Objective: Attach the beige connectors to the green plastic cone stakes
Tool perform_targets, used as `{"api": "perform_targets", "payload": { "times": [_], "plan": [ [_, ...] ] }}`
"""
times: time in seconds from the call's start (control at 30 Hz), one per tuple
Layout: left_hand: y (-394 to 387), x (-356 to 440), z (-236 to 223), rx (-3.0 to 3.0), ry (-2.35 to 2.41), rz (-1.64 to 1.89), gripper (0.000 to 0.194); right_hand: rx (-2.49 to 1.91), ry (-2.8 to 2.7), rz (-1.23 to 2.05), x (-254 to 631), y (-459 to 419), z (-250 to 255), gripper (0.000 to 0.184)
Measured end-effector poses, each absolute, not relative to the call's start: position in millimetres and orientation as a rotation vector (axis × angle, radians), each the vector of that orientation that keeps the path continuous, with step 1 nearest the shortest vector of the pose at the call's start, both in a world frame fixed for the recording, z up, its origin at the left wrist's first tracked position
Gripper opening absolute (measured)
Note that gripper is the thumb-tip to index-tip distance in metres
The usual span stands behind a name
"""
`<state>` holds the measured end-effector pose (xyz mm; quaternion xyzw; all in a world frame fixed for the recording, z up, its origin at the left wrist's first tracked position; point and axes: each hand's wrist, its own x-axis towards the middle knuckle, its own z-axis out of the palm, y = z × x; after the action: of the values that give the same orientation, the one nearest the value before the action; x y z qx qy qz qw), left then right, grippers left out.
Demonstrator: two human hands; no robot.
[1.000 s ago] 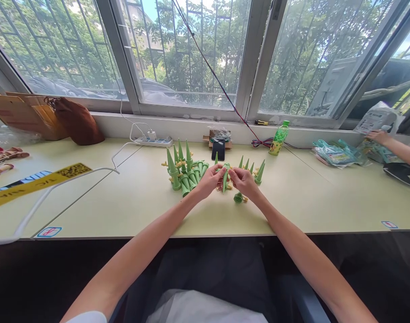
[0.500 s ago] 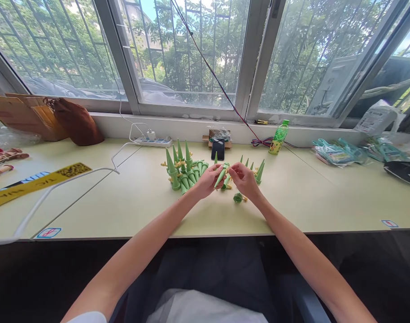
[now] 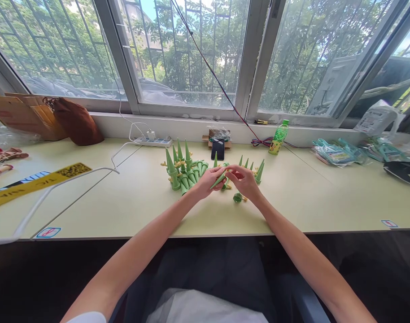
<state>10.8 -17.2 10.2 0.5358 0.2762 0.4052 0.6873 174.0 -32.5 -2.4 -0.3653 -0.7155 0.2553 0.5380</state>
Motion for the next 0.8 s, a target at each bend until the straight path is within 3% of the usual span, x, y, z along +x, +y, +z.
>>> {"api": "perform_targets", "payload": {
  "times": [0.23,0.8],
  "plan": [
    [-16.1,9.7,7.1,1.304,0.614,0.953,0.041,-0.801,-1.694,0.623,173.9,-33.2,-1.0,0.027],
    [-19.3,14.0,2.9,1.345,0.604,0.976,0.035,-0.857,-1.724,0.266,170.3,-34.9,-3.8,0.033]
  ]
}}
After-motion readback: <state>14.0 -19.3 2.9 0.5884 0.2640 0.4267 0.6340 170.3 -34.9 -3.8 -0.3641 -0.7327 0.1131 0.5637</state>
